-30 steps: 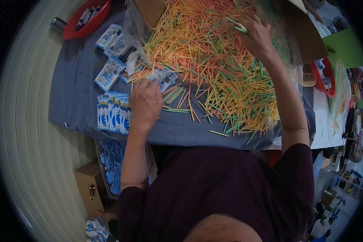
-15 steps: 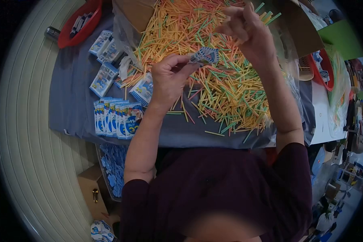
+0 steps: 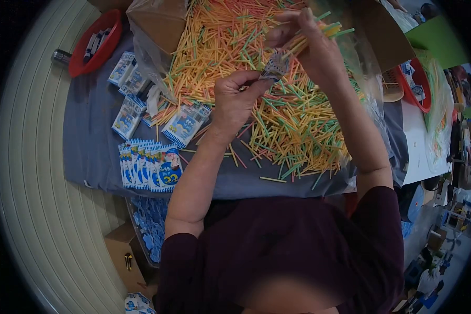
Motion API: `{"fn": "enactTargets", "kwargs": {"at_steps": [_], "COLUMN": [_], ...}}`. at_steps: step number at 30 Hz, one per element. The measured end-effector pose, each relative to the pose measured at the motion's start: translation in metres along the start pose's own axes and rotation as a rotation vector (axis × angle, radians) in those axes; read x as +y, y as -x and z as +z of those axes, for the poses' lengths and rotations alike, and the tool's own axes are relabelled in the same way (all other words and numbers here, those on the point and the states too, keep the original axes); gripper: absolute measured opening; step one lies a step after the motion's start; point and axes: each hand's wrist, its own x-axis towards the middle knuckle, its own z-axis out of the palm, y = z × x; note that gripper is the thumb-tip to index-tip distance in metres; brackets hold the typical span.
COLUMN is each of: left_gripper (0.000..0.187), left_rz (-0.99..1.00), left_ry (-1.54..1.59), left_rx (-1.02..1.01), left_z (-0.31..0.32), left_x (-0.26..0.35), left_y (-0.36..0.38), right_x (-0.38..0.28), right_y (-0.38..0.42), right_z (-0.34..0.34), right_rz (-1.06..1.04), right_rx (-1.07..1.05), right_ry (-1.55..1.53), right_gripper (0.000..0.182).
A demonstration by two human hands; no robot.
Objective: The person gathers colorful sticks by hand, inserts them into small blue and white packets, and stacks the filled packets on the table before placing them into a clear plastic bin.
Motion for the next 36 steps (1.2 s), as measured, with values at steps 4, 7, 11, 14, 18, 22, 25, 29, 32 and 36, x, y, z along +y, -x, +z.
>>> {"fn": "enactTargets", "kwargs": {"at_steps": [4,7,11,14,18,22,25,29,32,36], "left_gripper": [0.015,0.016,0.015,0.014,0.015,0.016,0.018,0.019,0.018,0.016], "left_rz": [-0.039,-0.032,-0.009,0.084,0.173,0.225,0.218,0.152,0.037,-0.016], "left_ry": [0.011,-0.073,-0.091,0.009,0.022,0.004,-0.021,-0.091,0.045,0.107], "left_rx": [0.000,-0.005,-0.006,0.013,0.053,0.041,0.019,0.029,-0.009,-0.006], "left_z": [-0.001,-0.002,-0.005,-0.003,-0.008,-0.003,0.003,0.002,0.002,0.006], "left_x": [0.001,0.007,0.004,0.004,-0.006,-0.004,0.002,0.003,0.004,0.003], "left_y": [-0.003,-0.004,-0.003,-0.002,-0.003,-0.004,-0.005,-0.009,-0.014,-0.022], "right_x": [-0.003,-0.007,-0.014,-0.013,-0.008,-0.013,-0.012,-0.002,0.004,0.007], "right_y": [0.002,0.001,0.004,0.007,0.011,0.012,0.008,-0.004,-0.013,-0.010], "right_z": [-0.005,-0.002,0.019,0.029,0.029,0.029,0.028,0.017,0.013,0.017], "right_rz": [-0.062,-0.107,-0.256,-0.095,0.028,0.077,0.130,0.030,0.035,0.062], "right_rx": [-0.066,-0.118,-0.132,-0.117,-0.127,-0.129,-0.185,-0.132,-0.090,-0.021], "right_ry": [0.068,0.116,0.299,0.506,0.593,0.592,0.569,0.480,0.369,0.581], "right_gripper": [0.048,0.046,0.045,0.047,0.055,0.058,0.060,0.061,0.062,0.069]}}
